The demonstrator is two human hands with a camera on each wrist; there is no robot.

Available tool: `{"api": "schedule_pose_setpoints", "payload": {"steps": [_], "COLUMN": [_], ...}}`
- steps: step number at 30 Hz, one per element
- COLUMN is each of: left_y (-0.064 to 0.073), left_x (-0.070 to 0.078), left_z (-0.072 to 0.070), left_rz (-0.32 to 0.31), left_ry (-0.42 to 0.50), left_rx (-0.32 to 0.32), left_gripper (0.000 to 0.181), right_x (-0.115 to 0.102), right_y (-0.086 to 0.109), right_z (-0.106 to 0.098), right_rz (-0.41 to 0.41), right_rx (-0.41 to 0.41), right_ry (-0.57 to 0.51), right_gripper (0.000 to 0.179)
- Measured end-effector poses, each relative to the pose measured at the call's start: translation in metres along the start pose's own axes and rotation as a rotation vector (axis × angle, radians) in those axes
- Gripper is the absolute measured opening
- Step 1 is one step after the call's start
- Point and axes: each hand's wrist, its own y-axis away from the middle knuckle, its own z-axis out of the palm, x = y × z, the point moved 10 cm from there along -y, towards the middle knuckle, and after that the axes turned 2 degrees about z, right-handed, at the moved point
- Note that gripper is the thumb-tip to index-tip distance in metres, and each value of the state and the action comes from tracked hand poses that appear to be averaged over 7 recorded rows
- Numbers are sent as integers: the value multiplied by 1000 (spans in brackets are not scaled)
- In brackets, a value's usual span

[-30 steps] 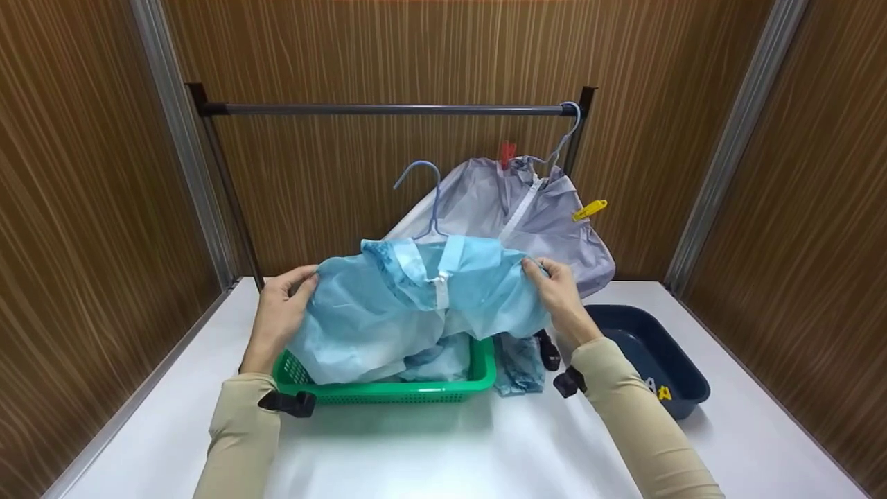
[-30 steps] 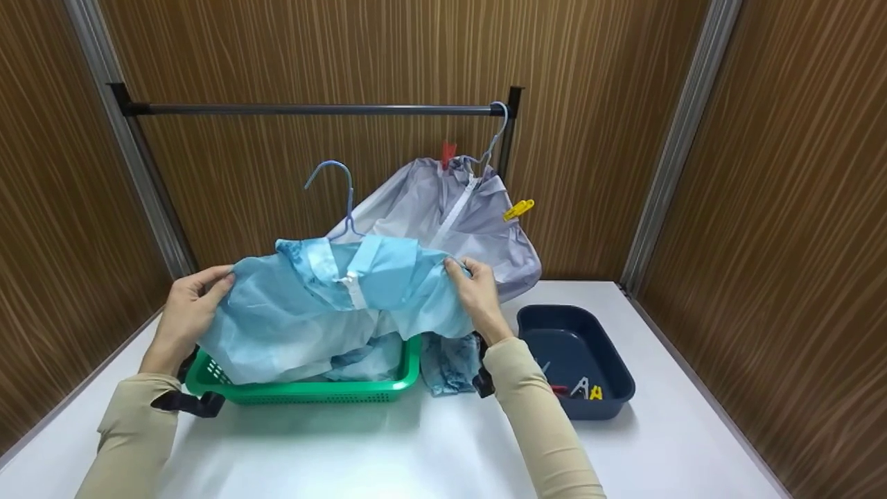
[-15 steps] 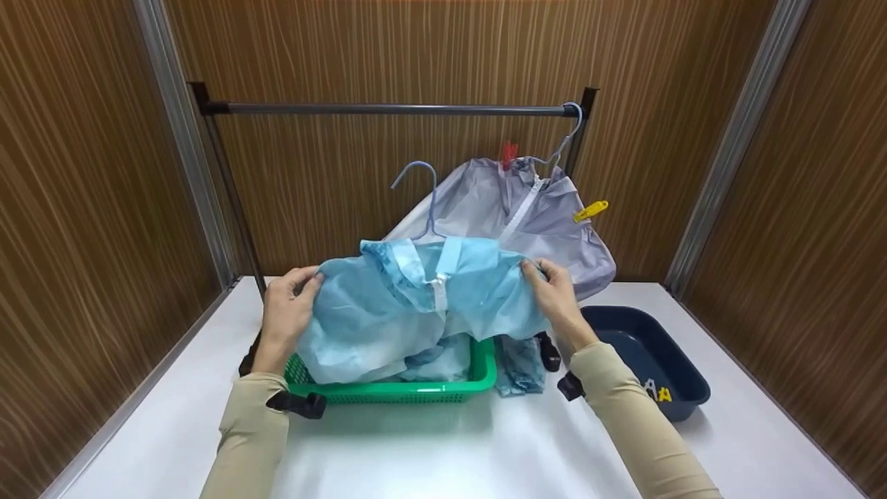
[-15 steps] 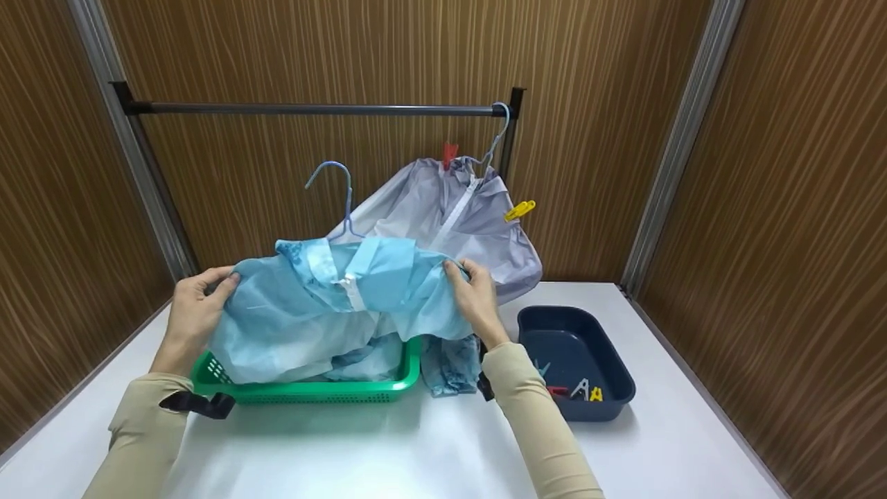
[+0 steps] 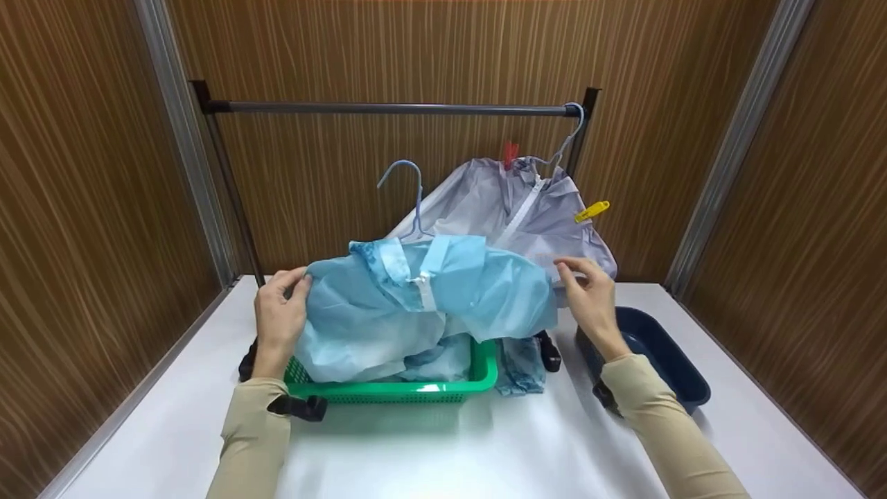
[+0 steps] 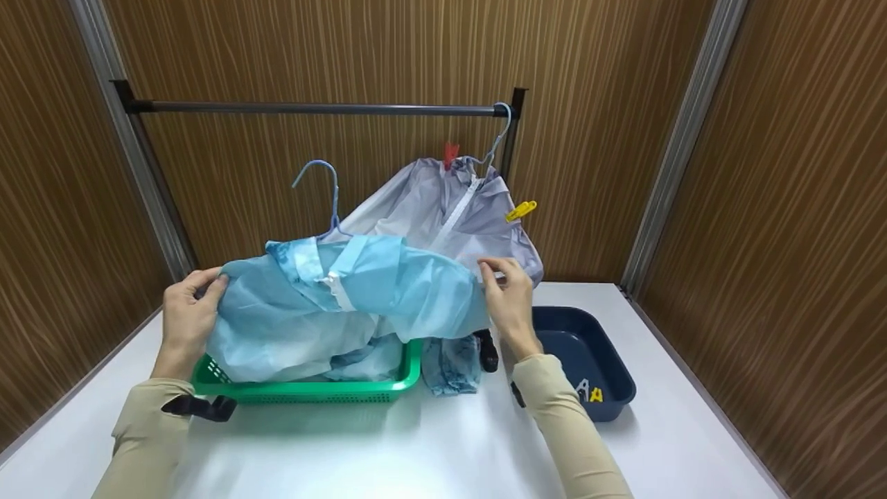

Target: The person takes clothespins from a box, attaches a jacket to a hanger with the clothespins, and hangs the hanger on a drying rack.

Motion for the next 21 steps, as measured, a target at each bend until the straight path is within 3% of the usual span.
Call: {"api": "schedule_pose_setpoints", "payload": {"steps": [4, 7, 11, 21], "left_y": [1, 2, 3, 7], "left_x": [-2, -4, -6, -4], "left_z": [-3, -3, -3, -3], "left_rz": [19, 26, 30, 82], "left_ry": [-22, -23, -16, -40], "left_rx": [22, 27, 29, 63], "left_gripper": [23, 22, 21, 20], "right_x": [13, 26, 45, 90], "right_y": [0, 0, 3, 19], "right_z": [-16, -25, -32, -27], "right_rz": [-11, -3, 4, 28], "right_rx": [-7, -56, -194, -523], "right_ry": [42, 98, 212, 354], "right_gripper": [18, 18, 20, 16]}}
